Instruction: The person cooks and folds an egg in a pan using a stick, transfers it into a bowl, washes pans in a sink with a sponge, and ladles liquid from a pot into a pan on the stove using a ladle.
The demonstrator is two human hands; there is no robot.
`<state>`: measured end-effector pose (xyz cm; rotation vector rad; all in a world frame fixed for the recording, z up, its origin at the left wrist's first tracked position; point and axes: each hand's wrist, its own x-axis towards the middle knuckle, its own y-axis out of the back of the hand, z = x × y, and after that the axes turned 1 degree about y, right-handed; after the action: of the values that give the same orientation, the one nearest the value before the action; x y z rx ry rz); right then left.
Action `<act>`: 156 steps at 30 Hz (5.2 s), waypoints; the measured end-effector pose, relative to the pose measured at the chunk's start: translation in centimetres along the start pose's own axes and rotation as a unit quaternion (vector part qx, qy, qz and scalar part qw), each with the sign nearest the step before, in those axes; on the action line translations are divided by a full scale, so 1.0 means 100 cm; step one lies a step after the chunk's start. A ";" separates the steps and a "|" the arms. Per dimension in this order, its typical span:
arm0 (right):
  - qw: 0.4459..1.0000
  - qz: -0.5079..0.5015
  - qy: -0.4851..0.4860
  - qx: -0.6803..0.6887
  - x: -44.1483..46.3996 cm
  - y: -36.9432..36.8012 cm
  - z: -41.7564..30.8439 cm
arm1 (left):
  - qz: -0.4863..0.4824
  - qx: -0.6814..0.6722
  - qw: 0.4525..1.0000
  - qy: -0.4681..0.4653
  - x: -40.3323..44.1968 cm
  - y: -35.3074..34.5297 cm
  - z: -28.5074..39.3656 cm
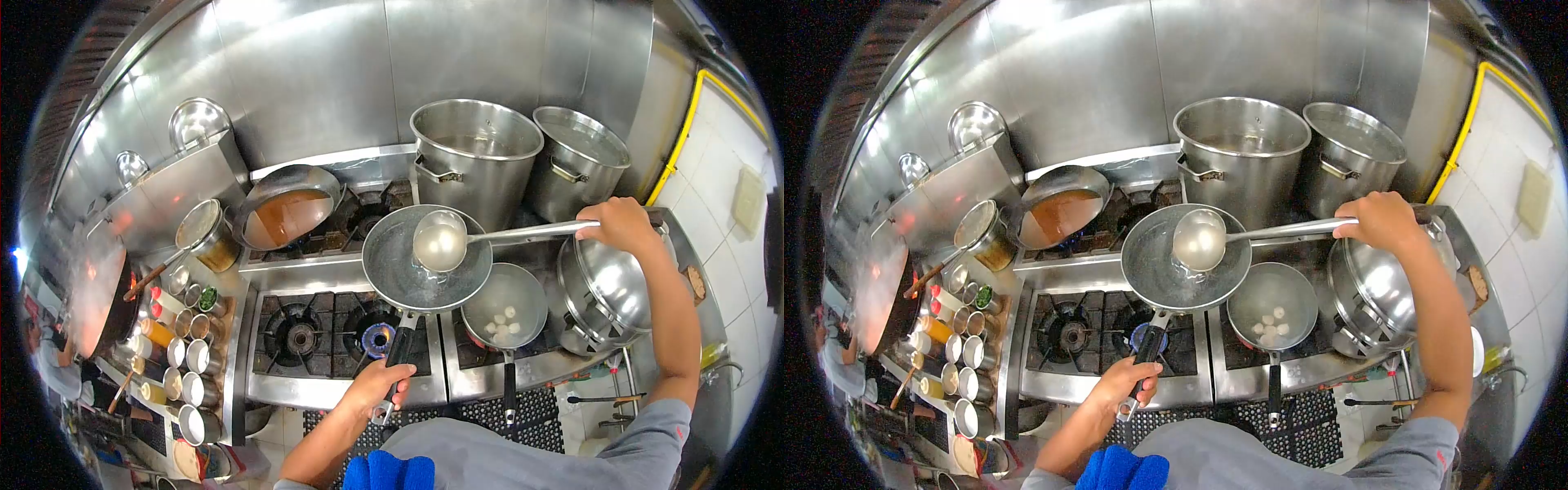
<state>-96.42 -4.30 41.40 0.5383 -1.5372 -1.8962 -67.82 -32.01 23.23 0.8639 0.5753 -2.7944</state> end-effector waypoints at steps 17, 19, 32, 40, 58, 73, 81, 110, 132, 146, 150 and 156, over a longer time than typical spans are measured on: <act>0.959 0.188 -0.148 -0.151 0.116 0.015 0.042 | 0.006 0.017 1.000 0.009 0.005 0.005 0.006; 0.961 0.165 -0.152 -0.159 0.152 -0.001 0.047 | -0.012 -0.005 1.000 0.004 0.013 0.013 -0.003; 0.983 0.028 -0.162 -0.082 0.225 -0.020 0.044 | -0.008 -0.004 1.000 -0.006 0.005 0.019 0.006; 0.969 -0.079 -0.215 0.094 0.235 -0.022 0.064 | 0.031 0.026 0.999 -0.001 -0.004 0.017 0.012; 0.934 -0.126 -0.210 0.261 0.157 0.086 0.080 | -0.016 0.041 0.999 -0.031 0.000 0.022 0.019; 0.953 -0.138 -0.125 0.240 0.058 0.077 0.034 | -0.008 -0.005 0.999 -0.044 -0.005 0.023 0.014; 0.998 0.047 0.028 0.029 0.019 -0.007 -0.020 | -0.001 -0.013 0.999 -0.044 -0.007 0.030 -0.001; 0.980 0.071 -0.164 -0.083 0.225 -0.032 0.046 | 0.004 0.015 0.999 -0.037 0.000 0.026 0.003; 0.912 -0.181 -0.210 0.302 0.207 0.040 0.076 | 0.014 0.021 0.998 -0.061 -0.008 0.023 0.020; 0.951 -0.106 -0.149 0.248 0.112 0.125 0.058 | -0.008 0.010 0.998 -0.065 -0.003 0.025 0.023; 0.953 -0.115 -0.124 0.253 0.088 0.103 0.041 | -0.002 0.023 0.997 -0.068 -0.006 0.024 0.023; 0.976 -0.096 -0.039 0.190 0.062 0.031 0.008 | 0.001 0.020 0.998 -0.067 -0.005 0.027 0.013</act>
<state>-100.78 -8.40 45.07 0.8134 -1.9787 -1.7840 -67.36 -34.95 23.72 0.6757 0.4998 -2.8443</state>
